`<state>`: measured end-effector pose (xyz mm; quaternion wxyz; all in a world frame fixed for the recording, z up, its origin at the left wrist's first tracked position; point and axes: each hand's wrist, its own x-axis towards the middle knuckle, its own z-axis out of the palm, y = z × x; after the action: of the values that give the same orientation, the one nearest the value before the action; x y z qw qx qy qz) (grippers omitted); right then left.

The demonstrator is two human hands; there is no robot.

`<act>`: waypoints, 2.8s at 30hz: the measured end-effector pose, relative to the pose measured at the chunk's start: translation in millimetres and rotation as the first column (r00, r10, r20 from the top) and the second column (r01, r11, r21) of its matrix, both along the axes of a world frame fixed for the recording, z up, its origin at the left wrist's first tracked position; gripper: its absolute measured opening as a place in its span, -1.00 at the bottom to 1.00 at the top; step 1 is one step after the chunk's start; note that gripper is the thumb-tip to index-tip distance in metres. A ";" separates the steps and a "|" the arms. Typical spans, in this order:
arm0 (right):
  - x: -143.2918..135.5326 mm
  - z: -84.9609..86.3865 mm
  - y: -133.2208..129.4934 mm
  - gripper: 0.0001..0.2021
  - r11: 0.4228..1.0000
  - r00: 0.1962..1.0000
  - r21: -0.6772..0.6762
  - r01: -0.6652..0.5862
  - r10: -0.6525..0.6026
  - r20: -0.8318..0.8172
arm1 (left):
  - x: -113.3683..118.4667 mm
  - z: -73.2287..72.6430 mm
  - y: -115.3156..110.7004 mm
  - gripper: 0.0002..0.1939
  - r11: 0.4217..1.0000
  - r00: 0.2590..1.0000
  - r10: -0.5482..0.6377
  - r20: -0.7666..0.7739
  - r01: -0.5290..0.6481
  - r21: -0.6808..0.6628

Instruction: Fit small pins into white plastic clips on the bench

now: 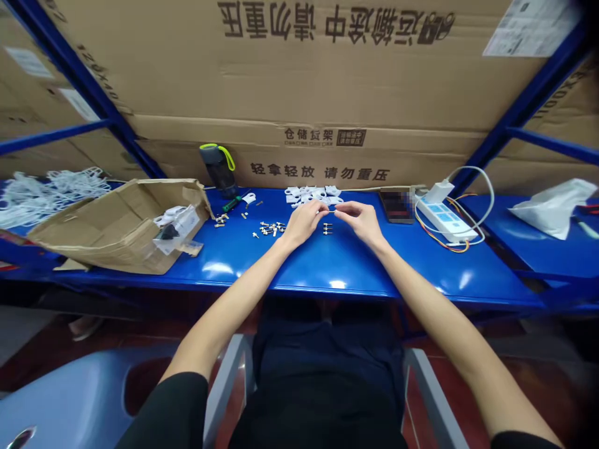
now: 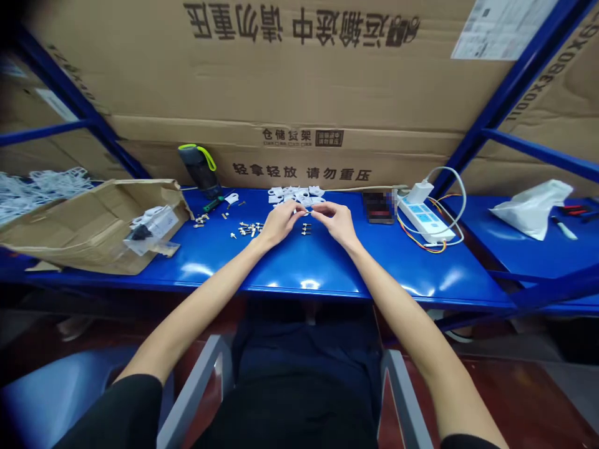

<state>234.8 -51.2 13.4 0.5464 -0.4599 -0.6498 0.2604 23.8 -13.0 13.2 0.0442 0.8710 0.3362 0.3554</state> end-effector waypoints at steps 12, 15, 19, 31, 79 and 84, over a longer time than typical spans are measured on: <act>0.9 0.6 0.2 -0.67 0.999 0.998 -0.039 -0.016 0.014 -0.067 | 0.7 -0.1 -2.1 -0.78 1.000 1.000 -0.025 0.009 0.025 0.002; 1.7 0.2 1.4 -0.65 1.000 0.997 -0.025 -0.005 0.003 -0.078 | 0.8 0.5 -2.3 -0.78 0.999 0.999 -0.037 0.019 0.037 0.008; 2.7 -0.9 2.6 -0.65 1.000 0.997 -0.007 0.001 -0.002 -0.072 | 1.3 2.2 -2.9 -0.76 0.999 0.999 -0.041 0.030 0.040 0.017; 0.9 0.5 -1.0 -0.61 1.000 1.000 0.007 0.014 -0.014 -0.019 | 1.9 5.6 -6.4 -0.76 0.999 0.999 -0.050 0.022 0.049 0.024; 3.2 0.2 -5.2 -0.73 0.998 0.962 0.069 0.008 -0.027 0.273 | -4.0 0.6 1.6 -0.76 0.998 0.997 -0.067 0.048 0.068 -0.012; 2.4 -9.6 2.7 -0.77 0.997 0.946 0.060 0.054 -0.070 0.316 | -4.5 -4.5 6.5 -0.77 0.999 0.999 -0.032 -0.003 0.032 -0.035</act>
<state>237.2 -48.5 3.9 0.4540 -0.5020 -0.7209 0.1491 19.4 -6.5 8.8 0.0645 0.8760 0.3283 0.3474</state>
